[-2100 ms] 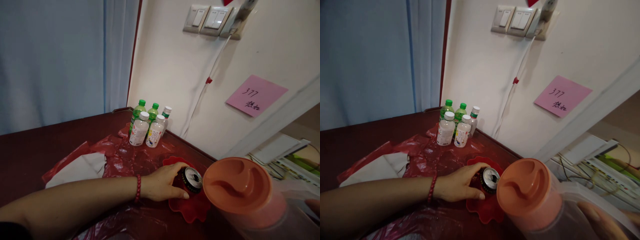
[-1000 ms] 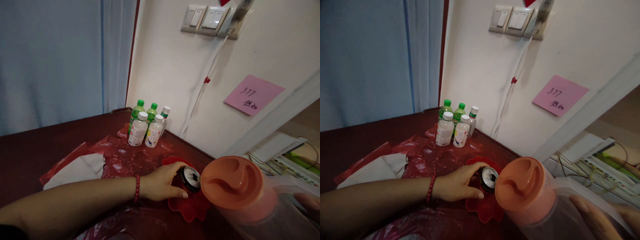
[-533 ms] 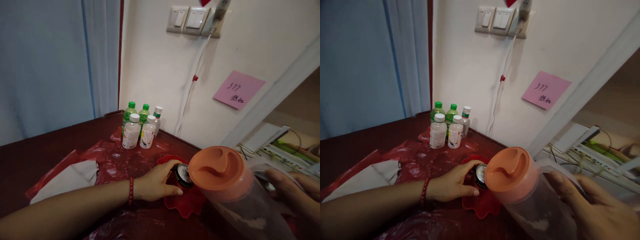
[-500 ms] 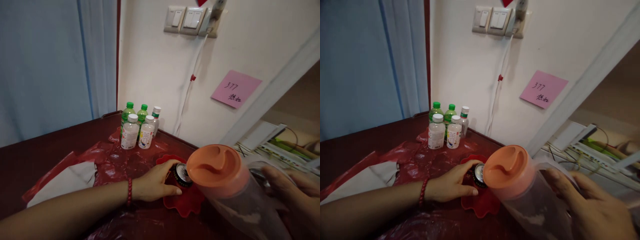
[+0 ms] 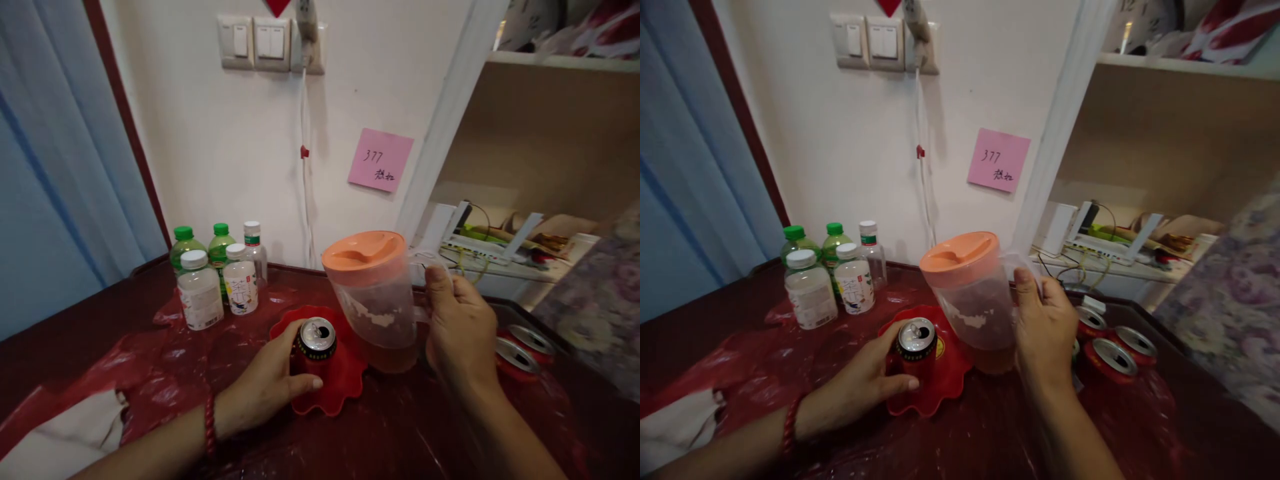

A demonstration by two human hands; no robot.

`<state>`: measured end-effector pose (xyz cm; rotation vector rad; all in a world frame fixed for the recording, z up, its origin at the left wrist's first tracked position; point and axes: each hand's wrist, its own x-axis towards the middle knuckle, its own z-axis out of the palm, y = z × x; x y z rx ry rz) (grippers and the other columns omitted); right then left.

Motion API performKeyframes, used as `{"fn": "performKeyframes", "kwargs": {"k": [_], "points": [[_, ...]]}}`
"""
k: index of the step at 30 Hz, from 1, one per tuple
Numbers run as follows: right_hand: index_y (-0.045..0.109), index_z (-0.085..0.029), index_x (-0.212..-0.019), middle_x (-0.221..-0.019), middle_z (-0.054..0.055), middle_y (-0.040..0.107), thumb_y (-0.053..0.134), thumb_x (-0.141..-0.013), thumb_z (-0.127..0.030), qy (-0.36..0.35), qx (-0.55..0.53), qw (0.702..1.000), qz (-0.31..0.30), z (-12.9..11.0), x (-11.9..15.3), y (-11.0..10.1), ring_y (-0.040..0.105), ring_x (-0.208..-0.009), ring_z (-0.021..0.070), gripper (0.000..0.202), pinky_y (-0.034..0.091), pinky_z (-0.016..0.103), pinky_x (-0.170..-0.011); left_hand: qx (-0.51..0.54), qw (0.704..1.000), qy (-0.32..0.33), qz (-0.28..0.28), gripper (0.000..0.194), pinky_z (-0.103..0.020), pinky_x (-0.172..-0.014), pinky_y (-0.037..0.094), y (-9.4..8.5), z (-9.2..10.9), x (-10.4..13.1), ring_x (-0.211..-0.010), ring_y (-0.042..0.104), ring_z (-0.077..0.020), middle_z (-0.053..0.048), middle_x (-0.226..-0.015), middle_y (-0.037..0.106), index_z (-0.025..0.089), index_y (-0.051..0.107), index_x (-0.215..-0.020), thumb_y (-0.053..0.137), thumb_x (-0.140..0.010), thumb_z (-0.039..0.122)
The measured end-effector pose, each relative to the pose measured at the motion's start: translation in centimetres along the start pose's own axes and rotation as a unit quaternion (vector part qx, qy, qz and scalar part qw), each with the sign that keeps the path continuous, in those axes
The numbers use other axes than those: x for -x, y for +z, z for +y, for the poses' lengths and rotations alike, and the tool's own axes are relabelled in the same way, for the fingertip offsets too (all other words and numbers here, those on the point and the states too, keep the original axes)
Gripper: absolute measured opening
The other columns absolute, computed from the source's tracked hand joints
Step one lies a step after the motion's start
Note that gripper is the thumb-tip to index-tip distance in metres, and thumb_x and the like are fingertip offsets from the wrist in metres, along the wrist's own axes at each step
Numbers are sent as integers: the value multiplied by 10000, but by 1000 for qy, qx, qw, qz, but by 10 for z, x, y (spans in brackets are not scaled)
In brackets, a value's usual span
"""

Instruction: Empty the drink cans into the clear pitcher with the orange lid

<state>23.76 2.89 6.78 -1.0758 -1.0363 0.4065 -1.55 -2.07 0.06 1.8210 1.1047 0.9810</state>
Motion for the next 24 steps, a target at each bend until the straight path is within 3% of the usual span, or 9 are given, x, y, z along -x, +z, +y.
{"fn": "performKeyframes", "kwargs": {"k": [10, 24], "points": [[616, -187, -799, -693, -37, 559, 675, -815, -700, 3, -53, 997, 65, 17, -7, 7, 468, -648, 138, 517, 386, 271, -595, 11, 1000, -19, -6, 756, -490, -1184, 360, 0, 1, -4, -1381, 497, -310, -99, -1534, 503, 278, 409, -1474, 765, -808, 249], [608, -160, -889, -731, -40, 553, 595, -991, -494, 40, -72, 995, 58, 93, -1, 25, 528, -588, 101, 349, 470, 246, -560, 25, 997, -57, 37, 704, -521, -1198, 349, -8, 19, -7, -1395, 487, -350, -88, -1488, 555, 263, 465, -1421, 773, -801, 393]]}}
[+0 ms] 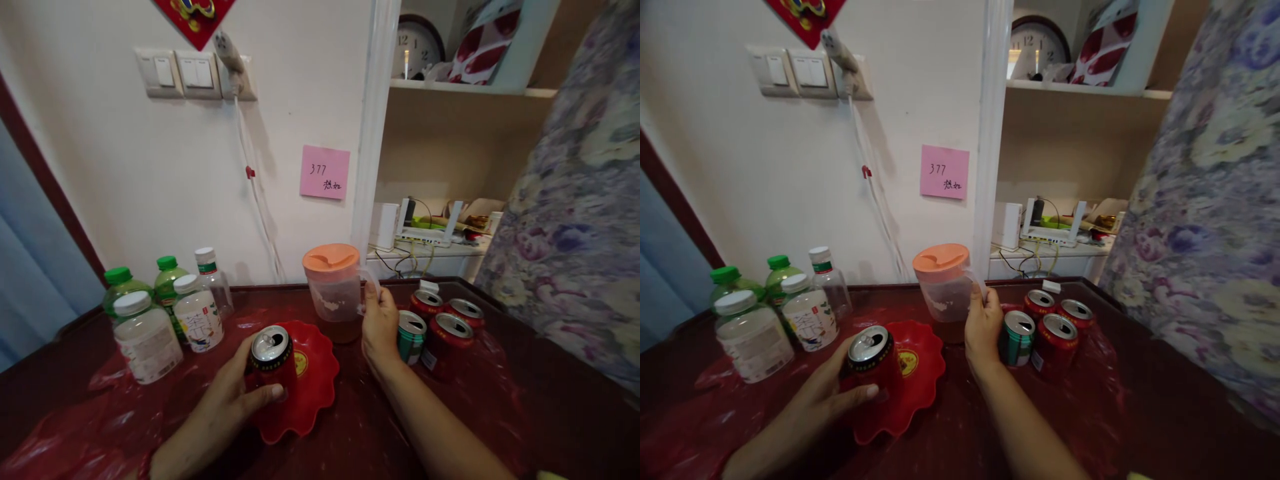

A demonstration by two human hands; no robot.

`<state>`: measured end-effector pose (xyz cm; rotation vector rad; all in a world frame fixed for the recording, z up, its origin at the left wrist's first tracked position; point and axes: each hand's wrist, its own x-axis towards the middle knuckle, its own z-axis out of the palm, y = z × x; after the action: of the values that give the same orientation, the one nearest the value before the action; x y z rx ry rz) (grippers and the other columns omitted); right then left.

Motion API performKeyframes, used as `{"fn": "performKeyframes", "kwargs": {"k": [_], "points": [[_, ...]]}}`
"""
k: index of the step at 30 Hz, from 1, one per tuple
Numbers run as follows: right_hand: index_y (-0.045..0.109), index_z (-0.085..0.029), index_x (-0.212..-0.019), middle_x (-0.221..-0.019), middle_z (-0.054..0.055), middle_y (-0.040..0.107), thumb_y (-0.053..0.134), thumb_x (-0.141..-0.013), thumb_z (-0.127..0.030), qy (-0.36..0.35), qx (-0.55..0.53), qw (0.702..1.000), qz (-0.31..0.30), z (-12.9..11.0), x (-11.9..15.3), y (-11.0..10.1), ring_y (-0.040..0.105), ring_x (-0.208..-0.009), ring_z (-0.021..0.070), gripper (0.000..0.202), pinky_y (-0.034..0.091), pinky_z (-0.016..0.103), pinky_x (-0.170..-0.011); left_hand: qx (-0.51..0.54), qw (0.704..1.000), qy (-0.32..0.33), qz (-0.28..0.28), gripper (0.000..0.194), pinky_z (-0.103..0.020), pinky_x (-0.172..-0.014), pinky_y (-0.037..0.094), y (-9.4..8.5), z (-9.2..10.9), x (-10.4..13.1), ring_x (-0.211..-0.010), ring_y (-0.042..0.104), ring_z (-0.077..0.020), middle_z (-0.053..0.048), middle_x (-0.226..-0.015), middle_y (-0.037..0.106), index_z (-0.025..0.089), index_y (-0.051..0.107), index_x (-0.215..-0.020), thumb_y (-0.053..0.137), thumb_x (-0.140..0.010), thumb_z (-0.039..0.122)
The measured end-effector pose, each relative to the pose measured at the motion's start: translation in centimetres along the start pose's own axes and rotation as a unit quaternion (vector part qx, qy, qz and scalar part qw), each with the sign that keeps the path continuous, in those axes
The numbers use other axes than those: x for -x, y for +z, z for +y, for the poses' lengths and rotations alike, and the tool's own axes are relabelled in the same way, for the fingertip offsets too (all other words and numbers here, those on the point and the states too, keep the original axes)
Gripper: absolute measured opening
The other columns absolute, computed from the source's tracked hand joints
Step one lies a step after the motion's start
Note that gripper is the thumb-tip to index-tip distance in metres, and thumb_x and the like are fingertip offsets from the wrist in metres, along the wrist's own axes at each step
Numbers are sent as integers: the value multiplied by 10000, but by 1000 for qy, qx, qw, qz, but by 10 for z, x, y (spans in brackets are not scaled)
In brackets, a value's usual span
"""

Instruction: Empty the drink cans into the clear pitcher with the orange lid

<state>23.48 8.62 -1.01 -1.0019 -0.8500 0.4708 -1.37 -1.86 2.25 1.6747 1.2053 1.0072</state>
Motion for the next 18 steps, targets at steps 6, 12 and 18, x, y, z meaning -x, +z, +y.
{"fn": "performKeyframes", "kwargs": {"k": [6, 12, 18], "points": [[631, -152, -969, -801, -13, 610, 555, -1016, -492, 12, 4, 1000, -7, 22, 1, 4, 578, -628, 112, 351, 516, 270, -600, 14, 1000, 7, 3, 727, -515, -1184, 377, -1, -3, -1, -1378, 511, -355, -94, -1469, 576, 253, 465, -1414, 790, -789, 435], [619, -160, -1128, -1005, 44, 651, 577, -1000, -479, -61, 40, 997, 4, 1, 2, 4, 644, -862, 188, 346, 548, 390, -795, -27, 1000, 3, -9, 743, -507, -1186, 385, -3, 1, -2, -1398, 495, -351, -100, -1500, 549, 255, 463, -1425, 784, -794, 483], [501, -216, -1277, -1402, 135, 499, 583, -944, -346, -258, 50, 965, -3, -62, 5, 2, 433, -1347, 282, 367, 319, 547, -1134, -55, 998, 22, 19, 795, -550, -1167, 400, -1, 27, -11, -1338, 549, -397, -106, -1409, 637, 251, 548, -1384, 832, -698, 535]]}}
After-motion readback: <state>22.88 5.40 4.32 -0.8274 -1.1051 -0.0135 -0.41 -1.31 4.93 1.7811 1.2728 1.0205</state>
